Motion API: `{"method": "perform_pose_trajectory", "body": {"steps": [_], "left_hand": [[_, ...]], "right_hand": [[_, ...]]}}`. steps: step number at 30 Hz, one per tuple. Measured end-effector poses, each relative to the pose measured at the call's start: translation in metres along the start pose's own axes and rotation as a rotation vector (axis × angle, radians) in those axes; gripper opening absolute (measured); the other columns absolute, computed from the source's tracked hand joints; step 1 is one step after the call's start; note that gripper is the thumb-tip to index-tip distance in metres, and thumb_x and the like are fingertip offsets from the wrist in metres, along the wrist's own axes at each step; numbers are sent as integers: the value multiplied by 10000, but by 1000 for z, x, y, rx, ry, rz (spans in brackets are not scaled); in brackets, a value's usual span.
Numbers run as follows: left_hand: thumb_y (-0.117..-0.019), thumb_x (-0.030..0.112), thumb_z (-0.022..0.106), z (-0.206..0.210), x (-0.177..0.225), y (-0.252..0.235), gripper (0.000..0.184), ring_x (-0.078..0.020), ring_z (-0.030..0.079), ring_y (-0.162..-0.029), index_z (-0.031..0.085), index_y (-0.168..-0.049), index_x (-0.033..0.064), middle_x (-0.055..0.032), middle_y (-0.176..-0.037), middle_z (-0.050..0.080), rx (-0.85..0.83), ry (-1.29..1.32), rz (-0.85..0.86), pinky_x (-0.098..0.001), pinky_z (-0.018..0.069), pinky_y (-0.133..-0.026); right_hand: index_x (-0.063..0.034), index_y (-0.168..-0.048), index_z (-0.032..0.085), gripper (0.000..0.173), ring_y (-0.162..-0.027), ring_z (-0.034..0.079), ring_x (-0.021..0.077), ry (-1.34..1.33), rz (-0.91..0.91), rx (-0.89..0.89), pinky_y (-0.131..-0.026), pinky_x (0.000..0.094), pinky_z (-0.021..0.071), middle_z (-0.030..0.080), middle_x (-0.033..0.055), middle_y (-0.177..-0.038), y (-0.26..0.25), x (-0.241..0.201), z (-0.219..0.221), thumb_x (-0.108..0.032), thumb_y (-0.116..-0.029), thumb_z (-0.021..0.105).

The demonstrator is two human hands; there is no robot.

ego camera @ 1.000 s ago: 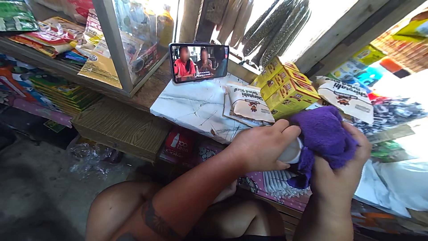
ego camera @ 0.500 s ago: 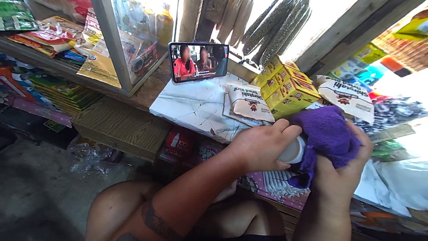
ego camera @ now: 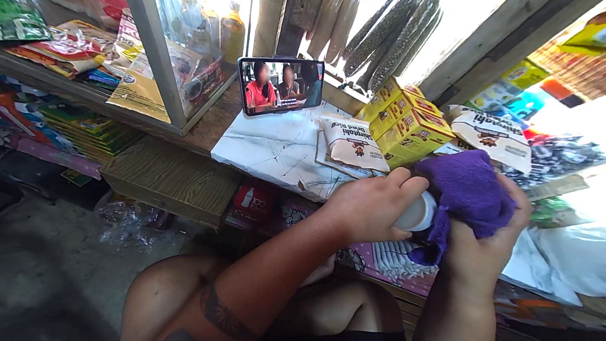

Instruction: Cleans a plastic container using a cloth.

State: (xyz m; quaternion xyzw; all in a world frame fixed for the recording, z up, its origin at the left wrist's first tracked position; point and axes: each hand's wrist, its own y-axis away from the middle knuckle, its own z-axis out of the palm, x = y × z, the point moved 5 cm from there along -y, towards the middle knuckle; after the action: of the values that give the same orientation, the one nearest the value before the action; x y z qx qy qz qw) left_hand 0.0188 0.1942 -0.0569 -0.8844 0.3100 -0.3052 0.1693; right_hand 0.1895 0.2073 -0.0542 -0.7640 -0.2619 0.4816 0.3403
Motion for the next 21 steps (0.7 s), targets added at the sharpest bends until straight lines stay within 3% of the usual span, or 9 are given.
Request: {"method": "perform_pose_trajectory", "body": {"steps": [21], "left_hand": [[-811, 361, 834, 0, 1, 0, 679, -222, 673, -922, 571, -1358, 56, -119, -1153, 611, 16, -13, 3, -376, 580, -703]], "right_hand": [[171, -1430, 277, 731, -1298, 518, 80, -41, 3, 38, -1100, 240, 435, 486, 182, -1418, 4, 6, -2, -10, -811, 621]]}}
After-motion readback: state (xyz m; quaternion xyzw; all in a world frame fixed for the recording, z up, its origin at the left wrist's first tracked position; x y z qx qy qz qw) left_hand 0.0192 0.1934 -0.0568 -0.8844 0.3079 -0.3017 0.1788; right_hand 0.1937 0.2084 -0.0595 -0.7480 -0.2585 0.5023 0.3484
